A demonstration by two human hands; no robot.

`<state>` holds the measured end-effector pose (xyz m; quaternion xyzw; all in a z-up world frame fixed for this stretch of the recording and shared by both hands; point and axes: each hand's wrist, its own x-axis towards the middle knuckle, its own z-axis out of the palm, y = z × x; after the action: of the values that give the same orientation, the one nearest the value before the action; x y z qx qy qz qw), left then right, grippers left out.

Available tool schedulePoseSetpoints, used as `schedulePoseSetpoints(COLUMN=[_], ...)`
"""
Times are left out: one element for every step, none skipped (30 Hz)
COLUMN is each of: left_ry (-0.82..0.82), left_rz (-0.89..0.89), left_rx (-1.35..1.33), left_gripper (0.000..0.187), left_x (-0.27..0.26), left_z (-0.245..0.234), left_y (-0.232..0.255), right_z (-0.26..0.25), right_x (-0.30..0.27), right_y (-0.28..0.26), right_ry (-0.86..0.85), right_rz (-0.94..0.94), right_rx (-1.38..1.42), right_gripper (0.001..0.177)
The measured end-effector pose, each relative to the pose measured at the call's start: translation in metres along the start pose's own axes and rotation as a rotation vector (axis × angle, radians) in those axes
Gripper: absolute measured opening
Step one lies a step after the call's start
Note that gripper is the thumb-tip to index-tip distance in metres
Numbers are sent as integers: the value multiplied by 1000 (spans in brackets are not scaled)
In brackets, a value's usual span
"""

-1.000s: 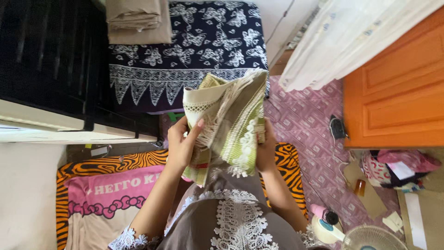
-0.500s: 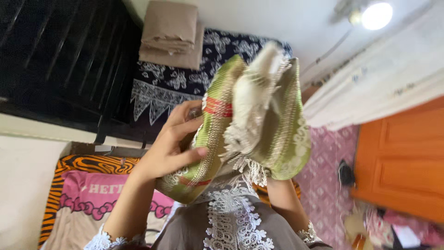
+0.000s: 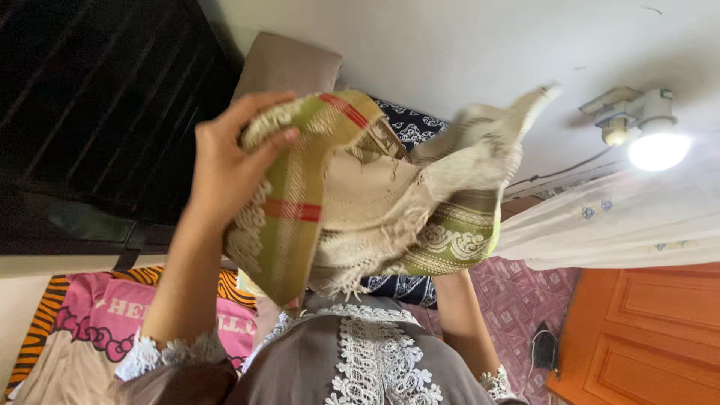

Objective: The person folds a patterned green and beige bedsheet on a bed, then folds two brown pillowcases and places them on top of the folded sheet. Finally, the person folds the entire stack of bedding together.

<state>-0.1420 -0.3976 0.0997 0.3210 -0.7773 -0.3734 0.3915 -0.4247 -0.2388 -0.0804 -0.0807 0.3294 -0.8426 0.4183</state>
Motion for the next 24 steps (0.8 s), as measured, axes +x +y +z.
schedulePoseSetpoints(left_ry=[5, 6, 8, -4, -17, -32, -96, -164, -231, -283, -333, -382, -408, -431, -418, -398, -429, -457, -503, -548, -491, -431, -370, -360], left_rz=[-46, -85, -125, -203, -281, -361, -476, -597, -718, -654, -590, -523, -555, -583, -533, -480, -468, -455, -513, -575, -489, -398, -306, -337], left_rx=[-64, -126, -189, -212, -235, -258, -250, -242, -232, -253, -275, -296, -124, 48, 160, 270, 346, 423, 307, 192, 316, 437, 556, 494], left_gripper=[35, 32, 30, 35, 40, 45, 50, 56, 62, 59, 58, 60, 56, 53, 48, 44, 39, 34, 31, 30, 29, 27, 27, 27], left_x=[10, 21, 31, 38, 45, 50, 52, 48, 41, 34, 25, 17, 1, -23, -45, -67, -94, -120, -141, -159, -175, -188, -197, -202], left_z=[1, 1, 4, 11, 19, 23, 25, 29, 32, 35, 39, 39, 35, 31, 27, 24, 18, 12, 11, 14, 22, 36, 45, 49], left_y=[-10, -20, -30, -42, -55, -70, -86, -103, -124, -148, -174, -200, -224, -244, -263, -279, -290, -299, -309, -317, -322, -323, -322, -321], right_z=[-11, -21, -29, -39, -47, -55, -61, -67, -71, -73, -74, -73, -70, -68, -65, -62, -58, -53, -48, -42, -35, -28, -21, -13], right_x=[3, 10, 16, 15, 15, 12, 7, -3, -14, -20, -30, -37, -44, -54, -63, -69, -76, -82, -88, -96, -102, -105, -107, -106], right_y=[3, 5, 9, 13, 19, 23, 28, 31, 32, 35, 36, 38, 40, 42, 45, 46, 50, 54, 60, 66, 74, 84, 94, 107], right_ry=[42, 76, 112, 147, 181, 215, 234, 266, 290, 310, 320, 330, 339, 352, 361, 365, 367, 368, 364, 355, 343, 328, 309, 292], right_rz=[4, 12, 22, 41, 57, 72, 98, 127, 154, 174, 202, 229, 255, 285, 317, 346, 386, 425, 465, 523, 580, 636, 690, 734], right_rx=[-25, -48, -71, -98, -125, -148, -181, -218, -247, -275, -312, -343, -370, -396, -426, -452, -481, -501, -519, -537, -556, -569, -581, -589], right_gripper=[42, 43, 44, 44, 45, 46, 47, 48, 48, 49, 50, 51, 51, 52, 53, 54, 55, 55, 56, 57, 58, 59, 59, 60])
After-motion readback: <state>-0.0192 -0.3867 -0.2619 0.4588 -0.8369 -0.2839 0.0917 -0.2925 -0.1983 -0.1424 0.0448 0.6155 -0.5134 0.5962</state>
